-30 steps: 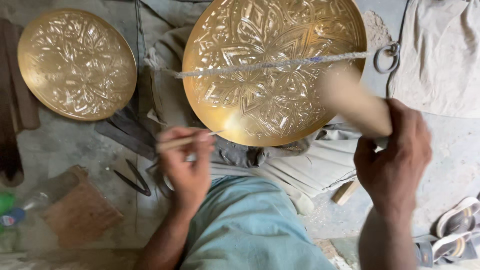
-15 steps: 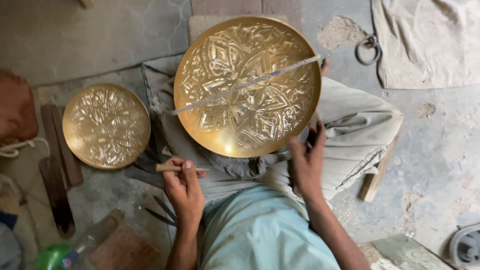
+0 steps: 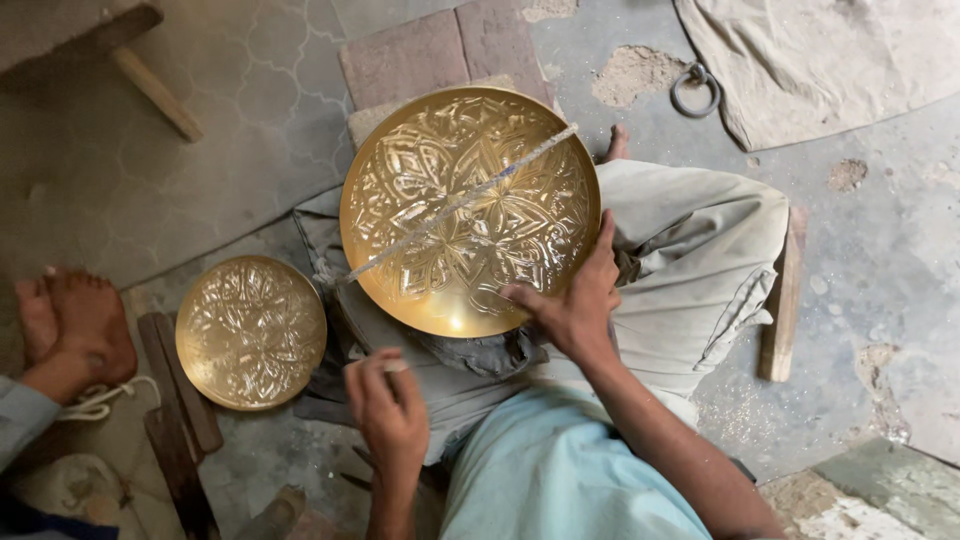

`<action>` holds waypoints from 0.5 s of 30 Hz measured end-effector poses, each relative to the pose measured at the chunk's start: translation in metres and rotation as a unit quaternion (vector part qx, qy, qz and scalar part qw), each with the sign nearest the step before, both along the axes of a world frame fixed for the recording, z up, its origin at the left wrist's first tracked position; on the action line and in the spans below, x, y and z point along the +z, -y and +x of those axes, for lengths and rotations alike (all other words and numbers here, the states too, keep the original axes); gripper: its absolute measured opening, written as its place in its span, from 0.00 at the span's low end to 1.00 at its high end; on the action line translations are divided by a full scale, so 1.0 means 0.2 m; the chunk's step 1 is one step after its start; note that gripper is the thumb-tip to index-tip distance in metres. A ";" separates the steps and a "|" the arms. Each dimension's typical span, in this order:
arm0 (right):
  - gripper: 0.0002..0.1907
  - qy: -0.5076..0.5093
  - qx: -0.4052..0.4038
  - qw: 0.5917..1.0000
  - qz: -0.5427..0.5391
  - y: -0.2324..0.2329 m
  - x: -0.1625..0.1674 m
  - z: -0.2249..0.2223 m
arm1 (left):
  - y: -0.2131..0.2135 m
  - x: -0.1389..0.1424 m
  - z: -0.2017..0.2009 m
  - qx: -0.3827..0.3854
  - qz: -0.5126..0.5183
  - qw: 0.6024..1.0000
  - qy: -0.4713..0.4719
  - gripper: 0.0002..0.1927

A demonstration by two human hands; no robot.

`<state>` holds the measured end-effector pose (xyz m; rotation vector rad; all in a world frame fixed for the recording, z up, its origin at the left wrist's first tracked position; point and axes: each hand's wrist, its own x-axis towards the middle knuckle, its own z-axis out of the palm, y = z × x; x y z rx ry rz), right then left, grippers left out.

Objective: The person sits on the floor with a decorated brass tray on their lap, holding a chisel against the engraved pattern and striking it with a wooden mallet to deepen the design, repositioning the chisel across the tray surface as they work.

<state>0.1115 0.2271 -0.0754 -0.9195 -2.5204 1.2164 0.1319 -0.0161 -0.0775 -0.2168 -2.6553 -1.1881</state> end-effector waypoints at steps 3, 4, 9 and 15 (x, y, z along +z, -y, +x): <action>0.44 -0.125 -0.009 0.980 -0.152 -0.09 0.03 -0.02 | -0.13 0.06 -0.17 -0.138 -0.076 0.988 0.004 0.16; 0.33 -0.175 -0.002 0.960 -0.220 -0.11 0.04 -0.02 | -0.17 0.07 -0.26 -0.198 -0.161 0.966 -0.035 0.19; 0.27 -0.196 -0.009 0.956 -0.217 -0.14 0.07 0.04 | -0.55 0.01 -0.59 -0.462 -0.276 0.831 -0.140 0.15; 0.24 -0.210 -0.078 0.945 -0.239 -0.28 0.08 0.15 | -1.08 0.17 -0.72 -0.411 -0.079 0.879 -0.228 0.14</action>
